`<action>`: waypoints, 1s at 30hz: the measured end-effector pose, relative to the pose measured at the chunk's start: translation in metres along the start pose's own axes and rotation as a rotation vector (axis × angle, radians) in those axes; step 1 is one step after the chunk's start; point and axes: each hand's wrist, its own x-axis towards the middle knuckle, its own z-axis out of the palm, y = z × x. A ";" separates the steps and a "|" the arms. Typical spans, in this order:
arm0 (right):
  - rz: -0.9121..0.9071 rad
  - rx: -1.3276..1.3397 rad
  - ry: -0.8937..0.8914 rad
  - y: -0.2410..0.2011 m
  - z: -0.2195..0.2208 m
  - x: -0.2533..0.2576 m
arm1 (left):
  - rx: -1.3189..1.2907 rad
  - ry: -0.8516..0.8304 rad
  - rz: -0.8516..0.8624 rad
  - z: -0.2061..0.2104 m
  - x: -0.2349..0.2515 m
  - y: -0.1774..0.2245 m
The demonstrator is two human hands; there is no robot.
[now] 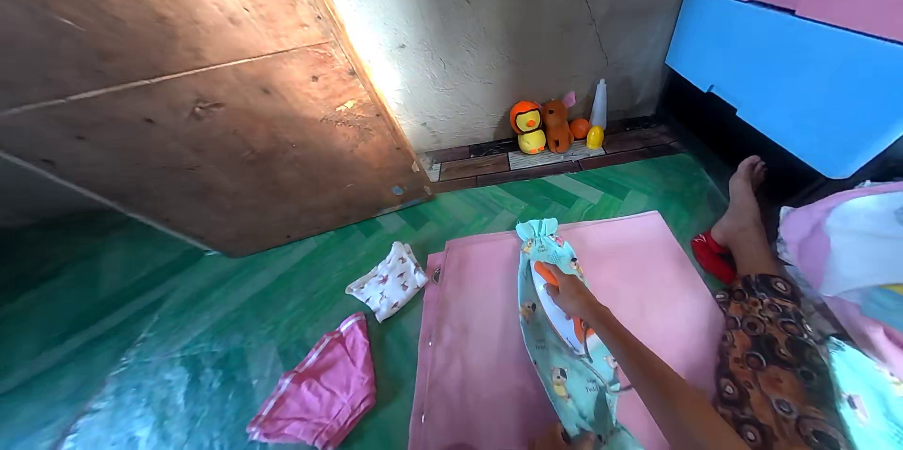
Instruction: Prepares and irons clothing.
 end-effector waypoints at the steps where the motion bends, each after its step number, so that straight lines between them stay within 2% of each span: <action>1: -0.015 0.003 -0.011 0.003 0.003 -0.004 | -0.006 0.000 -0.005 0.000 0.001 -0.001; 8: -0.172 -0.062 -0.143 0.019 0.014 -0.029 | -0.001 0.016 -0.038 0.001 -0.001 0.001; 13: -0.211 -0.062 -0.359 0.027 0.011 -0.050 | 0.024 0.022 -0.051 0.002 0.001 -0.001; 18: -0.268 -0.213 -0.560 0.029 0.006 -0.075 | 0.009 0.063 -0.013 0.004 0.005 -0.007; 26: -0.260 -0.341 -0.710 0.045 -0.006 -0.104 | -0.071 0.109 -0.011 0.003 -0.006 -0.011; 30: -0.280 -0.329 -0.683 0.057 -0.005 -0.110 | -0.130 0.114 0.019 0.009 -0.010 -0.013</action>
